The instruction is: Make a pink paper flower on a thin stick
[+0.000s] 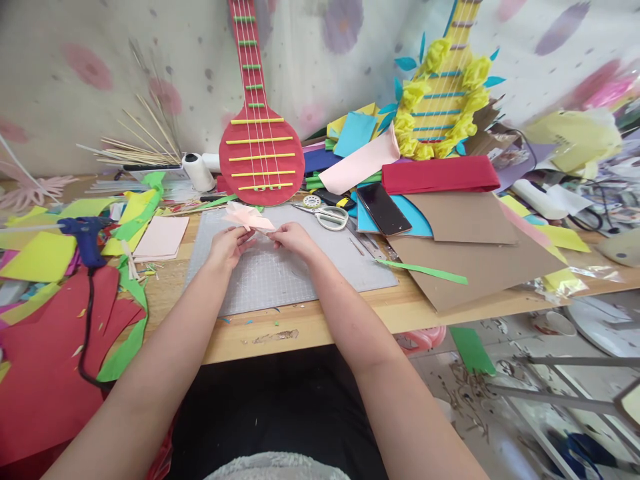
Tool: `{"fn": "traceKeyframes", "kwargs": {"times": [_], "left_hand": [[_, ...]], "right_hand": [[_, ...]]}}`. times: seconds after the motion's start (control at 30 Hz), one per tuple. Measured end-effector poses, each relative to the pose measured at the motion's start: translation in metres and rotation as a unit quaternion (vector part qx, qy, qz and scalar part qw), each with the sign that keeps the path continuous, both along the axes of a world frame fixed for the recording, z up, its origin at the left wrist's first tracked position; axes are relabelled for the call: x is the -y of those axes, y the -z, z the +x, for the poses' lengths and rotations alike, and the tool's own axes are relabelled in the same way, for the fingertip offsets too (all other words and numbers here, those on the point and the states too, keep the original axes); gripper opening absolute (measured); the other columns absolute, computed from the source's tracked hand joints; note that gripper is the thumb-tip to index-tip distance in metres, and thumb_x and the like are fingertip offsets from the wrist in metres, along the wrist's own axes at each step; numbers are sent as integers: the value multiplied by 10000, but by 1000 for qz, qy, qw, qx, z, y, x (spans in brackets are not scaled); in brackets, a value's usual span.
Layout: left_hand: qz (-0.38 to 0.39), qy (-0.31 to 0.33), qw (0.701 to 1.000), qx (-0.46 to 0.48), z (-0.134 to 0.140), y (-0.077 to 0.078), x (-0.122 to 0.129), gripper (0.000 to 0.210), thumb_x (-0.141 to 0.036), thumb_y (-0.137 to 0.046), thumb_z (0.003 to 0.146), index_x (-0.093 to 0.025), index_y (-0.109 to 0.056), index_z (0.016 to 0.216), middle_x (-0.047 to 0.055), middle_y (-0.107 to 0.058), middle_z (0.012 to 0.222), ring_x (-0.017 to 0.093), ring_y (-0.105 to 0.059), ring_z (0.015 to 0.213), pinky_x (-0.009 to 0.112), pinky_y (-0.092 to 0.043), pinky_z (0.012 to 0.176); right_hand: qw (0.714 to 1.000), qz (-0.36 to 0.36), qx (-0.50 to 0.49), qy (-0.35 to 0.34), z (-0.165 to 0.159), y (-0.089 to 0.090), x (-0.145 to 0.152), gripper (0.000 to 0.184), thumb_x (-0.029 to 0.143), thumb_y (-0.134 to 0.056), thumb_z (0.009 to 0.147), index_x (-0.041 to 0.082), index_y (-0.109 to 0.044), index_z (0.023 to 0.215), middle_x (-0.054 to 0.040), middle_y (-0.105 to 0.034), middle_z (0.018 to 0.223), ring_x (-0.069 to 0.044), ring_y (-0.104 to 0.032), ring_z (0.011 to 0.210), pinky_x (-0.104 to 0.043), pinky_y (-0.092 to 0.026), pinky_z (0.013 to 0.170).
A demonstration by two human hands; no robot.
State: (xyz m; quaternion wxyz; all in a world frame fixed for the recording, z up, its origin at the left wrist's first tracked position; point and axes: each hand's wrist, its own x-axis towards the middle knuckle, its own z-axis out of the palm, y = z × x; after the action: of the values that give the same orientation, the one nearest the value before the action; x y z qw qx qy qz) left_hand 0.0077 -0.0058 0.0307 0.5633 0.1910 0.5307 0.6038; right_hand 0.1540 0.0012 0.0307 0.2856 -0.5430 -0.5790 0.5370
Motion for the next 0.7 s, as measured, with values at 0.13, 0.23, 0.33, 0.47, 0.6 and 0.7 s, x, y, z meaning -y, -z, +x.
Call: {"fn": "traceKeyframes", "kwargs": {"times": [0.13,0.23,0.33,0.47,0.6,0.7], "left_hand": [[-13,-28,999,-15,1,2,-1,332,-5,-605,648,-189,-343,737,-12,-591,633,109,-601,567,231,-501,515],[-27,-49,997,-44,1,3,-2,386,-31,-646,634,-201,-317,744,-32,-570,629,83,-557,506,197,-457,440],[-34,-62,995,-67,0,5,-3,415,-61,-681,619,-205,-314,749,-41,-554,628,61,-512,464,170,-398,388],[-39,-64,994,-81,0,6,-3,427,-106,-703,617,-207,-315,764,-43,-557,622,61,-521,469,158,-355,382],[-35,-42,992,-113,-2,2,-1,410,-179,-707,620,-202,-327,773,-26,-592,637,67,-534,479,162,-308,394],[-16,-33,982,-184,-5,1,-2,359,-238,-688,620,-191,-377,792,-17,-605,669,72,-526,485,184,-313,431]], "right_hand": [[1000,-7,-4,-15,1,-1,1,201,244,-527,792,149,-489,619,20,-539,494,-29,-276,373,-200,-199,395],[1000,26,-3,-14,1,-2,2,182,264,-583,753,152,-488,645,28,-551,527,-29,-302,400,-192,-222,418],[998,55,-9,-2,1,-2,2,155,233,-620,703,152,-492,672,41,-541,536,-31,-340,432,-183,-247,448],[998,62,-4,-7,2,1,0,152,253,-589,723,151,-493,663,31,-545,538,-37,-359,445,-188,-255,466],[998,67,6,-9,3,4,-2,167,275,-582,734,156,-494,659,34,-542,526,-38,-340,436,-194,-250,469],[997,71,11,-5,4,5,-3,176,281,-567,750,156,-496,648,30,-545,523,-39,-332,430,-200,-243,468]]}}
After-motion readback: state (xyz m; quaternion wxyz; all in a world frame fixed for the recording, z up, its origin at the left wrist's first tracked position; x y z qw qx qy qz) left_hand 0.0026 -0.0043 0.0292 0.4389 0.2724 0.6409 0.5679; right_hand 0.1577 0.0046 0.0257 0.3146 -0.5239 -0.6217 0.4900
